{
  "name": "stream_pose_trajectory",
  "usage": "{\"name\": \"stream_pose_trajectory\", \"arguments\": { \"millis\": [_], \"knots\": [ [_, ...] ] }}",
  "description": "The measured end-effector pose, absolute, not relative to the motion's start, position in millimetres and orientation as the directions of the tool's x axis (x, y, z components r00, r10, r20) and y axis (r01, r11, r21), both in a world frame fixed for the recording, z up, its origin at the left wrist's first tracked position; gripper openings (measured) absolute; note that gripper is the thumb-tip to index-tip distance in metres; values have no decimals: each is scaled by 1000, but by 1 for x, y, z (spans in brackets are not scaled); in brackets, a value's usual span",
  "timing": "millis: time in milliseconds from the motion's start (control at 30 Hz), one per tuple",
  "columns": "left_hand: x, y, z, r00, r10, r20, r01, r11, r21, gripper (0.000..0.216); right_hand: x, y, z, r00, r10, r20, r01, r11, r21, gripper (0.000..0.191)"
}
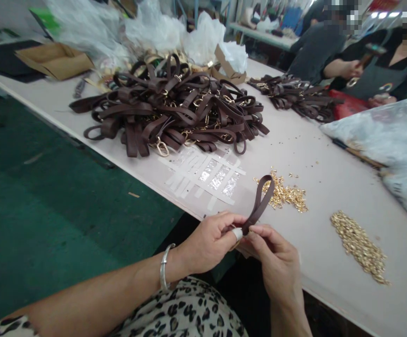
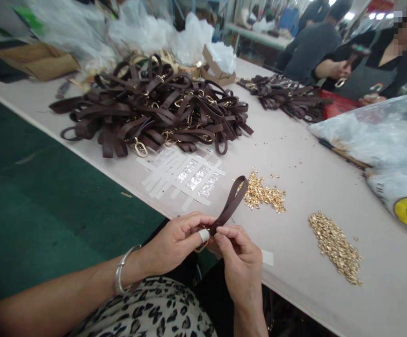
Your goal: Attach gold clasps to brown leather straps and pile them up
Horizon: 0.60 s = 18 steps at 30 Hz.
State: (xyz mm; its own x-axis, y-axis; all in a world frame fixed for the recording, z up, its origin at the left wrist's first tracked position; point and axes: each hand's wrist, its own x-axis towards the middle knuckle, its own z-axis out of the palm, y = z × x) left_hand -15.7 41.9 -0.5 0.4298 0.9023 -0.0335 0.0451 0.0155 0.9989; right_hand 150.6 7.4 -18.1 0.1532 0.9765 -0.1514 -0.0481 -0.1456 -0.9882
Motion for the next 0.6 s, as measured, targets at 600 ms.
{"name": "stream_pose_trajectory", "arguments": {
  "millis": [600],
  "knots": [
    [-9,38,-9,590,730,-346,-190,541,819,23,183,-10,-5,222,973,-66,120,-94,-988,20]
  ]
}}
